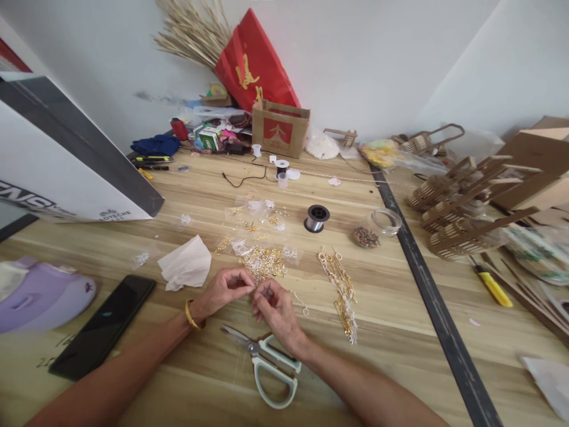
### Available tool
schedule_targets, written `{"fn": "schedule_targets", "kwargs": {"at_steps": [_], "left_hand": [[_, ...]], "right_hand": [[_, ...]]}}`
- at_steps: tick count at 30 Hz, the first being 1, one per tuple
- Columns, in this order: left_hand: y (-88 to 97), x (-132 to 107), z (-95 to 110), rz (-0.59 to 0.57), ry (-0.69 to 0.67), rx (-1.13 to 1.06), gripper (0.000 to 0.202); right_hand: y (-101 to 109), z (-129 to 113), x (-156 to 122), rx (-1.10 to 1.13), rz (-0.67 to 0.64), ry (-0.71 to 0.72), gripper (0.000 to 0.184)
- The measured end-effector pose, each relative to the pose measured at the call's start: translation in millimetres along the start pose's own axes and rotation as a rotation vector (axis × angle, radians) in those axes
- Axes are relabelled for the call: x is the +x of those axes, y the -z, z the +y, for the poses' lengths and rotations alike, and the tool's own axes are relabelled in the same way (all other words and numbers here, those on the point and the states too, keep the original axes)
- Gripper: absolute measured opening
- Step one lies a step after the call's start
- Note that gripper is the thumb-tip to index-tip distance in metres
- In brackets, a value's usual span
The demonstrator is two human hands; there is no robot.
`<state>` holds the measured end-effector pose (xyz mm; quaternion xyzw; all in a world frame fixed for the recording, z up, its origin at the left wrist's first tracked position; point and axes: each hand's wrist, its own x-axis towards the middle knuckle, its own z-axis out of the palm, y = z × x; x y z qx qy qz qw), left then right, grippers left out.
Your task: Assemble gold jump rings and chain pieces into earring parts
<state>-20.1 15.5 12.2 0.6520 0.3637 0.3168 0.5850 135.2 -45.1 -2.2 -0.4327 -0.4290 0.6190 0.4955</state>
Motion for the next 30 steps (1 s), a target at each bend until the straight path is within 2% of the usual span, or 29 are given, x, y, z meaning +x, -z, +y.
{"fn": "schedule_targets", "kwargs": {"at_steps": [12,30], "left_hand": [[-0.4,-1.3,1.4,-0.029,-0.022,0.015,0.011],[0.4,-3.3,7.5,-0.001,-0.112,0.214,0.009]], "right_hand": [[-0.8,-1.2,-0.1,0.012,0.015,-0.009,0.028],[-0.8,-2.5,4.0,0.069,-0.002,-0.021,0.028]]}}
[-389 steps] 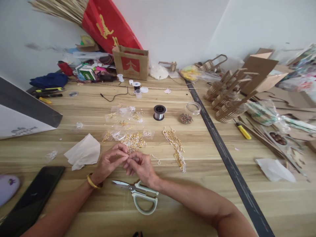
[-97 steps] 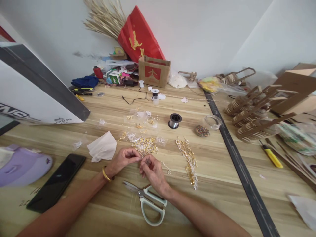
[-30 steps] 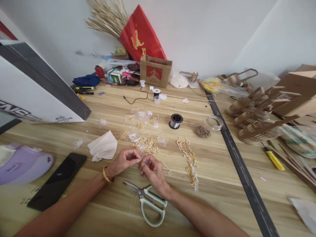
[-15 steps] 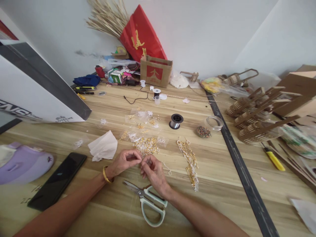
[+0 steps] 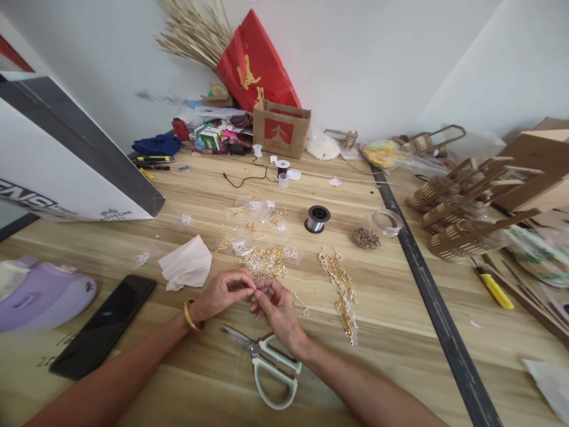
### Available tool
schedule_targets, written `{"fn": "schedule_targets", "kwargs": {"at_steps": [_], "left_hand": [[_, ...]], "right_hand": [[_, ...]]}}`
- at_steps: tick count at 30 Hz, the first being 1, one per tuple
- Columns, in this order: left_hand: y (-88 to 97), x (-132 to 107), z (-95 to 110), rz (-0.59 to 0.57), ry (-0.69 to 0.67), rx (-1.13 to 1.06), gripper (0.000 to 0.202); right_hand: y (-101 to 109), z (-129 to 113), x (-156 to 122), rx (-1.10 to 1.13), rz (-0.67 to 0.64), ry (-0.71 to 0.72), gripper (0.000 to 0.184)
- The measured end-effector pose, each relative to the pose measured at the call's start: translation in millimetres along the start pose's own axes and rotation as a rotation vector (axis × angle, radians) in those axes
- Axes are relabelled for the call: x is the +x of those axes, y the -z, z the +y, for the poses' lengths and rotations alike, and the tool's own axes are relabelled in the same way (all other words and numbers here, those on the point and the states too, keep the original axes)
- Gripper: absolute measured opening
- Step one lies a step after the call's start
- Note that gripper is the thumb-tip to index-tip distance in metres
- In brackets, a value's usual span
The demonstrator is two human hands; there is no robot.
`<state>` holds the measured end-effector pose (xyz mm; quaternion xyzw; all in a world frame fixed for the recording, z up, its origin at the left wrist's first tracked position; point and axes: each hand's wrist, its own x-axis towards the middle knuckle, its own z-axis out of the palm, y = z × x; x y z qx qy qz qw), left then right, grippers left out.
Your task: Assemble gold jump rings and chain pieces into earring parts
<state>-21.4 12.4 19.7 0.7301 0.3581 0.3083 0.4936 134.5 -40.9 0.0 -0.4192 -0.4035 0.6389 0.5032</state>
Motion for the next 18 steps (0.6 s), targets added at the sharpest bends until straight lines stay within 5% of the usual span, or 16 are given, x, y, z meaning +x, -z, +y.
{"fn": "schedule_targets", "kwargs": {"at_steps": [18], "left_hand": [[-2.0,-0.7,-4.2,0.0,-0.125,0.092,0.008]], "right_hand": [[1.2,2.9,-0.5,0.0,0.005,0.02,0.031]]}}
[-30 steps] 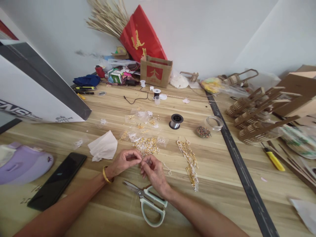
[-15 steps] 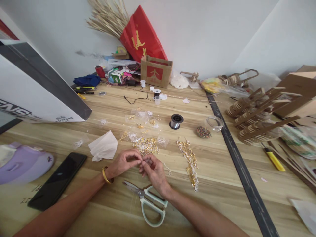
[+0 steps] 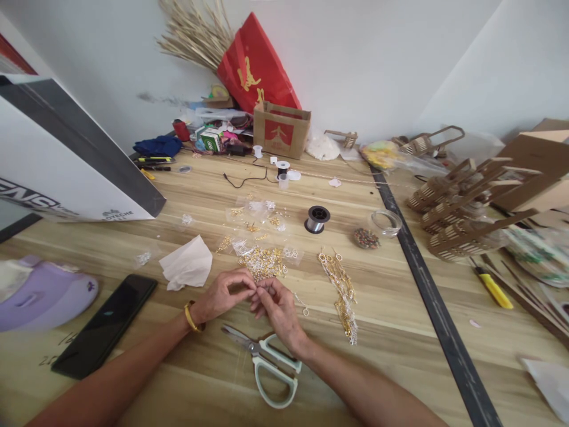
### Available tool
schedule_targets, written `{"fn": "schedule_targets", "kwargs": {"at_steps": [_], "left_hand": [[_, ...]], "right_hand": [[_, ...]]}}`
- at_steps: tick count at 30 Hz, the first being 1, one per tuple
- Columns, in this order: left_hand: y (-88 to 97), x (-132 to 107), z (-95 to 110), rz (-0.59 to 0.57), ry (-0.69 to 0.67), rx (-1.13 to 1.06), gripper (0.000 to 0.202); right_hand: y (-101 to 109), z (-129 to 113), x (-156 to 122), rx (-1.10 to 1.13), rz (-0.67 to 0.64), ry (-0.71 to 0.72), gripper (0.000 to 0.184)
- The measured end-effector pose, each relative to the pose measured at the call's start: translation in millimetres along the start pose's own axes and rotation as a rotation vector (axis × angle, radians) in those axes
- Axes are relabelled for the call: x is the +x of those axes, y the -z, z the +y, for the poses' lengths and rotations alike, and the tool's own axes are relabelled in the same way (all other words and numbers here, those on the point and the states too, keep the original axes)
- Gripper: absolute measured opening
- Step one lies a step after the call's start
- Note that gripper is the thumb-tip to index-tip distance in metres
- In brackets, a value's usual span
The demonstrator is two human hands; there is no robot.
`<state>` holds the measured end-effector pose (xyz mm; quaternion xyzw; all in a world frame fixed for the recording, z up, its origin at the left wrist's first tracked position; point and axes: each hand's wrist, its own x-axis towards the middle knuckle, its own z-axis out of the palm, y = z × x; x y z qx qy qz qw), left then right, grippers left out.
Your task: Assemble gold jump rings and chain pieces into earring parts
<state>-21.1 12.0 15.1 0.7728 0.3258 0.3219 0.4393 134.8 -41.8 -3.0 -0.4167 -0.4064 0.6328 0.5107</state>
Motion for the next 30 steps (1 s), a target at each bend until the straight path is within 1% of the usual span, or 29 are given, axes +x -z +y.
{"fn": "schedule_targets", "kwargs": {"at_steps": [6,11,18,23,26,30], "left_hand": [[-2.4,-1.4,-0.1,-0.008,-0.064,0.05,0.007],[-4.2,-2.3,0.8,-0.013,-0.068,0.027,0.006],[-0.2,-0.6,5.8,-0.031,0.031,-0.041,0.007],[3.7,-0.3,2.0,0.019,0.127,-0.104,0.009],[4.5,0.2,-0.9,0.044,0.148,-0.139,0.009],[4.2,1.4,0.0,0.052,0.155,-0.141,0.008]], "right_hand": [[0.7,2.5,-1.1,-0.02,0.01,-0.008,0.032],[0.6,0.7,-1.6,-0.028,-0.003,-0.012,0.033],[1.0,-1.7,-1.8,-0.022,0.01,-0.015,0.034],[0.5,-0.9,-0.3,-0.027,0.023,-0.008,0.034],[0.5,1.2,0.6,-0.025,0.027,-0.01,0.032],[0.6,2.1,0.9,-0.036,0.019,-0.012,0.029]]}}
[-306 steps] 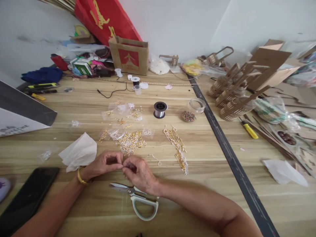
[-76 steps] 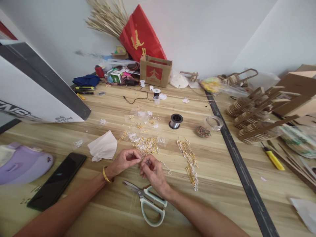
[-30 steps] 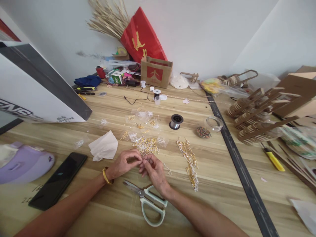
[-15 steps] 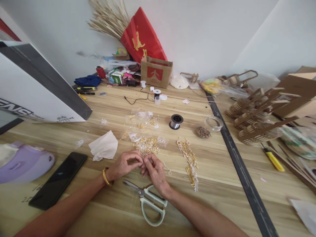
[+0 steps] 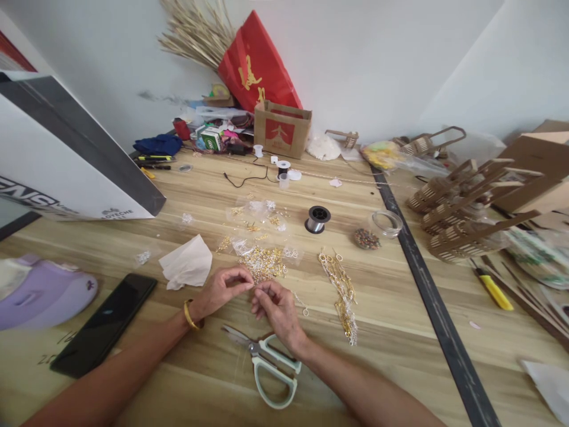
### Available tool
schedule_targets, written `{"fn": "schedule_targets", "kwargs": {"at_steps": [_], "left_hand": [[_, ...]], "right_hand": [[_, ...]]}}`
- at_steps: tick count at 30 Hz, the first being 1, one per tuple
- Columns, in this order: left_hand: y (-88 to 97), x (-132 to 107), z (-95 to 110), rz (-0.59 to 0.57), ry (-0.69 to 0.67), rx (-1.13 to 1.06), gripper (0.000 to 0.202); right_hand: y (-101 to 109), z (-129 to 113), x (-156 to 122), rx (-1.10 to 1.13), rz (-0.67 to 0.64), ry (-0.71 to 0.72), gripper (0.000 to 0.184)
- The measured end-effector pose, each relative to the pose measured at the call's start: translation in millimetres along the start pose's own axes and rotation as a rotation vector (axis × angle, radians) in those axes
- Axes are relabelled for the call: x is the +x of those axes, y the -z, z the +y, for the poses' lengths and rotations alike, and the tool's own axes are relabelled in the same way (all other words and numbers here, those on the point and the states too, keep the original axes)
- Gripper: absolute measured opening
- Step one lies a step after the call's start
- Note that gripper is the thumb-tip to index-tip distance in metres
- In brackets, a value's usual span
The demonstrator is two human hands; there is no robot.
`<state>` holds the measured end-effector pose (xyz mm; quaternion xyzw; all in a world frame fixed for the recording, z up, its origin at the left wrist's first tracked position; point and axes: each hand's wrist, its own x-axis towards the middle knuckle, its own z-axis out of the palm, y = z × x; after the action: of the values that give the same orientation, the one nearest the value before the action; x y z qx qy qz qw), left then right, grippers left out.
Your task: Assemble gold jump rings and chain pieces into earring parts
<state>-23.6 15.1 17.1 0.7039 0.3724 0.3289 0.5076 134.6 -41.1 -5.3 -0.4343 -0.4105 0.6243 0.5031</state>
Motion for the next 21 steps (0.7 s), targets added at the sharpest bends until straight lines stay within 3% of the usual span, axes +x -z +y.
{"fn": "schedule_targets", "kwargs": {"at_steps": [12,21], "left_hand": [[-0.6,-0.8,0.1,0.008,0.02,-0.018,0.008],[-1.9,-2.8,1.0,-0.003,0.096,-0.22,0.012]], "right_hand": [[0.7,-2.6,-0.4,0.073,-0.009,-0.045,0.031],[0.7,-2.7,-0.5,0.094,-0.011,-0.054,0.033]]}}
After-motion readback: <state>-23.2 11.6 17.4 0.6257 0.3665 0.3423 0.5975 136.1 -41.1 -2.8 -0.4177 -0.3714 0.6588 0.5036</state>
